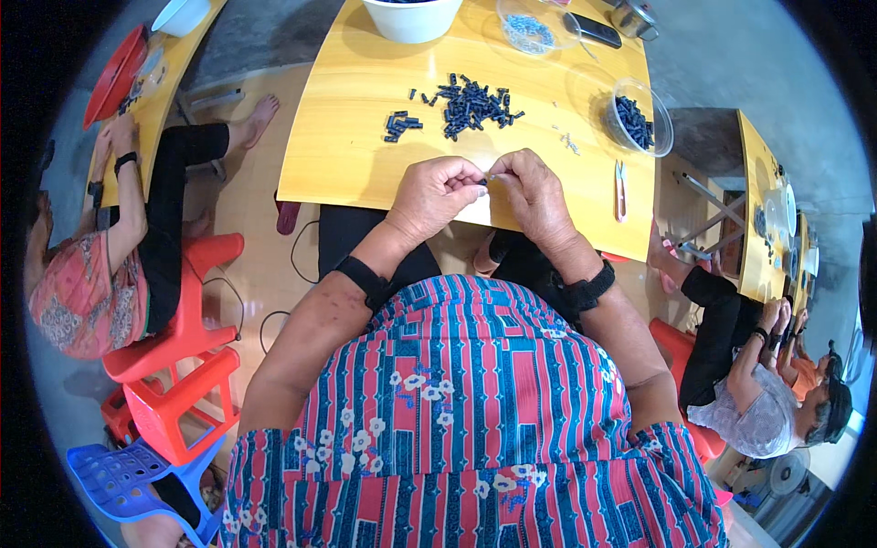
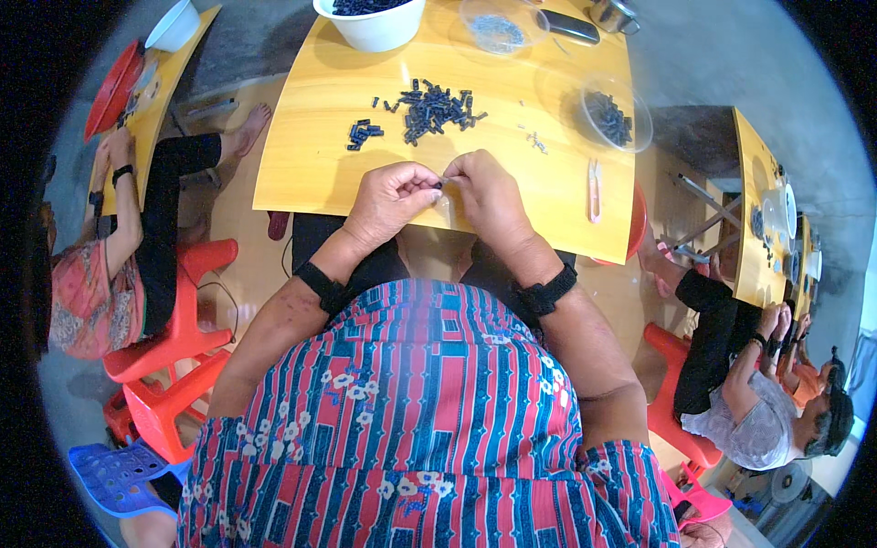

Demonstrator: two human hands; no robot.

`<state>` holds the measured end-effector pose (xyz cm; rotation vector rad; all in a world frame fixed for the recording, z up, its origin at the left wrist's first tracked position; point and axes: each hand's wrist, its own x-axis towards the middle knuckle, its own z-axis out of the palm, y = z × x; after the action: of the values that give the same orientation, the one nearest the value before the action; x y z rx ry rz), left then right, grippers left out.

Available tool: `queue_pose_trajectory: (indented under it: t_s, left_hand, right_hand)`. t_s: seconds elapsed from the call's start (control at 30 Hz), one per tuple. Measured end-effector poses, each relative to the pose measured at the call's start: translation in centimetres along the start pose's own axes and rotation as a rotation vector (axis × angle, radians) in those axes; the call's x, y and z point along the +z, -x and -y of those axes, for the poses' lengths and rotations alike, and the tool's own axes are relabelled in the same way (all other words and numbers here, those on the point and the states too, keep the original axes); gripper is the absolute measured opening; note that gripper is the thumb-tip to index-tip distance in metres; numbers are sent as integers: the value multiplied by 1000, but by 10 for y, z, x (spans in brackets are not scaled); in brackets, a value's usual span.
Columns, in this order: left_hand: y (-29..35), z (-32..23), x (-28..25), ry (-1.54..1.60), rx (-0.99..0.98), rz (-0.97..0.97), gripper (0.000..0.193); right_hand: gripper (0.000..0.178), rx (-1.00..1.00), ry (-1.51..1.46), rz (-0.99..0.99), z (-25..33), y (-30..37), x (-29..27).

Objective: Assembling small blue plastic or rubber components by hand at a workbench.

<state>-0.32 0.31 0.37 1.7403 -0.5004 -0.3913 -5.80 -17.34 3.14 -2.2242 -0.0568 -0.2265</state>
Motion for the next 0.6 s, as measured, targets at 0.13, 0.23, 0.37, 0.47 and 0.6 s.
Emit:
queue_pose_trajectory:
  t_s: [0.13, 0.23, 0.37, 0.47, 0.6]
  left_hand:
    - [-1, -3, -1, -24, -8, 28, 11]
    - [-1, -5, -1, 0, -27, 26, 11]
    - [-1, -6, -2, 0, -57, 22, 11]
    - [-1, -7, -2, 3, -67, 12, 10]
    - [-2, -7, -6, 19, -87, 29, 10]
  right_hand:
    - [10, -95, 53, 9, 2, 0, 1]
    - [11, -141, 91, 5, 1, -1, 4]
    - [12, -196, 232, 38, 2, 0, 4]
    - [11, -212, 279, 90, 10, 0, 0]
    - [11, -240, 451, 134, 23, -3, -3]
